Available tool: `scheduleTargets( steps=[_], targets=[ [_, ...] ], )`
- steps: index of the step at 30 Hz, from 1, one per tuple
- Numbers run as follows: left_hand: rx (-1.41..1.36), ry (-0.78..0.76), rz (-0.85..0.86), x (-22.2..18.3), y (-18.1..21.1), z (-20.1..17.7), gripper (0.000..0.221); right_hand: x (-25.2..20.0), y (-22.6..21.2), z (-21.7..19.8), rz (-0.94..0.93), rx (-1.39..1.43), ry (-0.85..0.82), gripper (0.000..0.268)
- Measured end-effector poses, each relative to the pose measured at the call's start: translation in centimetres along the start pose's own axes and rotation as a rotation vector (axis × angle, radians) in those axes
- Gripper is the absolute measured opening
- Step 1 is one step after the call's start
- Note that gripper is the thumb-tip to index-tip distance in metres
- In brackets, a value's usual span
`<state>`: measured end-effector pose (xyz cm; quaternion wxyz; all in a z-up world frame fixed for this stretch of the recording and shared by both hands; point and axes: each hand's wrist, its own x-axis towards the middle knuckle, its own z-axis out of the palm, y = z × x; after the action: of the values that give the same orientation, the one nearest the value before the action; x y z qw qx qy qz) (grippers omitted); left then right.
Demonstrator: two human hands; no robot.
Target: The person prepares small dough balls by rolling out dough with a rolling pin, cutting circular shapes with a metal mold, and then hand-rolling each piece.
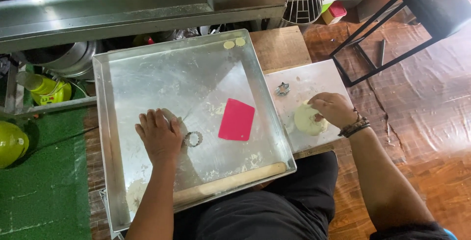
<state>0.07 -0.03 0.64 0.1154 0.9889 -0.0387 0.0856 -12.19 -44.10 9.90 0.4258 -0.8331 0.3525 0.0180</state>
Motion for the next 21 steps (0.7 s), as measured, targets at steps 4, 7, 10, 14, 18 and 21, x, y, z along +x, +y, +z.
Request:
scheduleTargets(
  steps=[4, 7, 10, 14, 18, 21],
  targets=[
    [-0.017, 0.006, 0.001, 0.1, -0.1, 0.2, 0.053, 2.5, 2.4, 0.9, -0.056, -0.364, 0.016, 0.02],
    [-0.019, 0.014, 0.002, 0.0, -0.4, 0.6, 0.053, 2.6, 2.9, 1.5, -0.009, -0.328, 0.051, 0.016],
    [-0.018, 0.02, 0.004, 0.0, -0.5, 1.0, 0.053, 2.8, 3.3, 1.6, -0.002, -0.309, 0.106, 0.013],
    [0.04, 0.018, 0.003, 0.0, -0.7, 1.4, 0.05, 4.4, 4.9, 1.9, -0.065, -0.212, 0.149, 0.02],
    [-0.009, 0.036, 0.008, 0.0, -0.3, 0.8, 0.053, 7.3, 8.5, 2.6, -0.095, -0.35, 0.136, 0.018],
    [-0.002, 0.037, 0.009, 0.0, -0.4, 1.0, 0.052, 3.4, 6.2, 1.6, -0.113, -0.09, 0.099, 0.026]
  ],
)
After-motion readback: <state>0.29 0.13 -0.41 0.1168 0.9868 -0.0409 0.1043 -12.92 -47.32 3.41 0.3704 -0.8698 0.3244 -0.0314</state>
